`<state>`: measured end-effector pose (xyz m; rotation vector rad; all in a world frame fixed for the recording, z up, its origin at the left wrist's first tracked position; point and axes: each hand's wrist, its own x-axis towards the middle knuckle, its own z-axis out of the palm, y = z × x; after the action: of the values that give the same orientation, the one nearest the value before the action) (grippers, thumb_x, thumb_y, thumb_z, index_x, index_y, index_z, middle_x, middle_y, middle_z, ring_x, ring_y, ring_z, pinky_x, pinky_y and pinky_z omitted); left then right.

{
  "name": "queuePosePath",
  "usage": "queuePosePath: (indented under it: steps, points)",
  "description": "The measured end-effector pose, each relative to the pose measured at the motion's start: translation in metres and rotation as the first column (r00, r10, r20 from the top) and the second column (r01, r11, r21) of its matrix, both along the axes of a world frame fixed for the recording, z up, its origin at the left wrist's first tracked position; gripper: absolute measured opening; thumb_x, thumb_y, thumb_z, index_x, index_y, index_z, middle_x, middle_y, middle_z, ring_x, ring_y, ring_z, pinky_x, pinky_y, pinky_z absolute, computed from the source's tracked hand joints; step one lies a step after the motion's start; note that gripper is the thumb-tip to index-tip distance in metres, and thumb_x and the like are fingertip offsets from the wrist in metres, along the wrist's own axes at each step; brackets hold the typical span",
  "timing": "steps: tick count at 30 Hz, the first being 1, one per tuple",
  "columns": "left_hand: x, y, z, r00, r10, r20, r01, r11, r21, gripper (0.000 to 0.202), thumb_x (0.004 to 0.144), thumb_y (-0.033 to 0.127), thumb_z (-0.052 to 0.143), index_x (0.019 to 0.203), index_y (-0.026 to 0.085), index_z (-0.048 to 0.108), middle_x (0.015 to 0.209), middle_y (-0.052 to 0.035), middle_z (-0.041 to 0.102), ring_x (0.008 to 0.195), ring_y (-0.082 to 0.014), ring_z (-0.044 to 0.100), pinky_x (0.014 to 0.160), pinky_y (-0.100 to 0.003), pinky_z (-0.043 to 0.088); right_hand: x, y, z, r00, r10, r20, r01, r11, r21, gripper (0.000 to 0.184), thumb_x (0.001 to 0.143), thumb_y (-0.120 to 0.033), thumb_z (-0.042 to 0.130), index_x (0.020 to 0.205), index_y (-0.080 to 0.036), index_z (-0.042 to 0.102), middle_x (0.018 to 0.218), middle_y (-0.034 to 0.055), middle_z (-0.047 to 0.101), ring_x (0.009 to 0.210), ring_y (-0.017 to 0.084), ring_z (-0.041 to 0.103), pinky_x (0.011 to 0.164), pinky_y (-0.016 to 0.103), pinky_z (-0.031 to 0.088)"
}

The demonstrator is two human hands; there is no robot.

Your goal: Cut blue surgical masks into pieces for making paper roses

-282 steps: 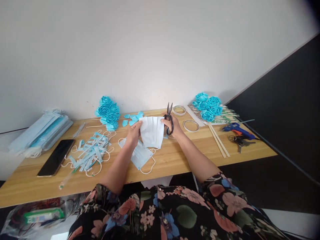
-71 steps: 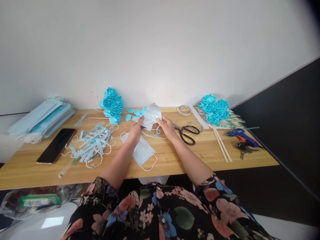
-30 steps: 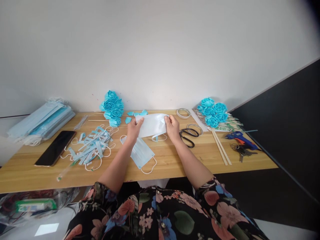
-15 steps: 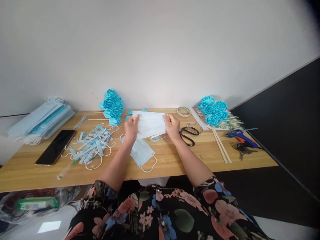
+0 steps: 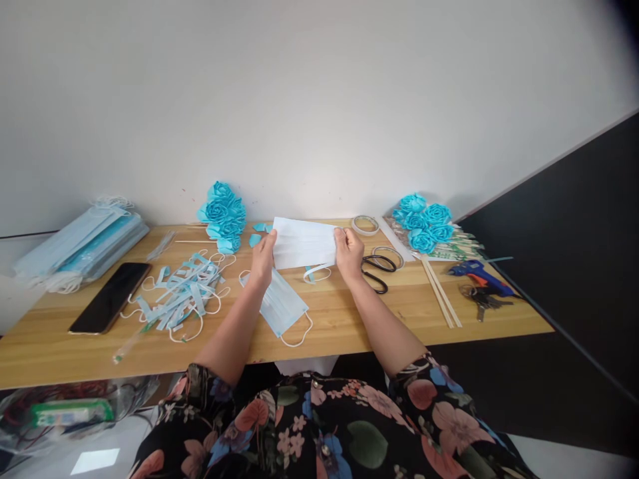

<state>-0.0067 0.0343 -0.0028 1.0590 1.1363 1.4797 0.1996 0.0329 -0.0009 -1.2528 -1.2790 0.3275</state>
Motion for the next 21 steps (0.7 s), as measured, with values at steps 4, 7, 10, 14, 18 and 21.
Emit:
queuePosePath:
  steps: [4, 7, 10, 14, 18, 21]
  points:
    - [0.003, -0.004, 0.007, 0.993, -0.115, -0.016, 0.116, 0.991, 0.061, 0.053, 0.071, 0.064, 0.077, 0.094, 0.016, 0.073, 0.093, -0.0081, 0.073, 0.096, -0.0263, 0.066, 0.084, -0.032, 0.051, 0.0, 0.0, 0.002, 1.0, -0.019, -0.006, 0.019, 1.0, -0.003, 0.048, 0.094, -0.057, 0.048, 0.063, -0.024, 0.032, 0.059, -0.0055, 0.03, 0.06, 0.013, 0.03, 0.058, 0.028, 0.028]
    - [0.004, -0.003, 0.007, 0.987, -0.162, 0.005, 0.161, 0.986, 0.05, 0.054, 0.065, 0.057, 0.084, 0.098, 0.016, 0.074, 0.096, -0.0077, 0.074, 0.093, -0.0252, 0.066, 0.082, -0.032, 0.05, 0.002, 0.001, 0.002, 0.998, -0.028, -0.051, 0.029, 1.0, 0.001, 0.046, 0.094, -0.056, 0.048, 0.064, -0.024, 0.033, 0.06, -0.0053, 0.031, 0.061, 0.013, 0.031, 0.058, 0.028, 0.028]
    - [0.003, -0.001, 0.002, 0.987, -0.159, 0.031, 0.159, 0.987, 0.001, 0.048, 0.059, 0.053, 0.087, 0.086, 0.015, 0.074, 0.085, -0.0046, 0.073, 0.077, -0.0194, 0.062, 0.072, -0.029, 0.047, 0.004, 0.003, 0.001, 0.995, -0.04, -0.091, 0.041, 0.999, 0.013, 0.045, 0.094, -0.055, 0.049, 0.064, -0.024, 0.034, 0.061, -0.0054, 0.032, 0.061, 0.012, 0.031, 0.059, 0.028, 0.028]
    - [0.0, 0.004, -0.004, 0.997, -0.065, 0.038, 0.065, 0.998, 0.003, 0.042, 0.065, 0.052, 0.084, 0.061, 0.017, 0.061, 0.058, 0.0033, 0.056, 0.059, -0.011, 0.047, 0.057, -0.023, 0.036, 0.005, 0.005, -0.002, 0.993, -0.042, -0.107, 0.045, 0.999, 0.023, 0.048, 0.094, -0.058, 0.05, 0.063, -0.024, 0.033, 0.06, -0.0059, 0.03, 0.06, 0.012, 0.031, 0.058, 0.028, 0.028]
    - [-0.003, 0.008, -0.004, 0.949, -0.069, 0.306, 0.07, 0.998, 0.01, 0.037, 0.063, 0.044, 0.086, 0.065, 0.017, 0.061, 0.063, 0.0029, 0.06, 0.064, -0.0119, 0.056, 0.064, -0.023, 0.044, 0.003, 0.005, -0.005, 0.981, 0.11, -0.16, -0.113, 0.994, -0.007, 0.053, 0.09, -0.064, 0.055, 0.062, -0.023, 0.037, 0.059, -0.0052, 0.034, 0.059, 0.012, 0.034, 0.057, 0.027, 0.03]
    - [-0.006, 0.009, 0.001, 0.846, -0.086, 0.526, 0.121, 0.992, -0.033, 0.036, 0.059, 0.038, 0.087, 0.079, 0.015, 0.068, 0.074, -0.0002, 0.069, 0.071, -0.0159, 0.065, 0.071, -0.026, 0.049, 0.0, 0.005, -0.008, 0.925, 0.283, -0.252, -0.305, 0.951, -0.051, 0.048, 0.088, -0.066, 0.058, 0.068, -0.022, 0.055, 0.065, -0.0019, 0.052, 0.065, 0.015, 0.049, 0.063, 0.028, 0.042]
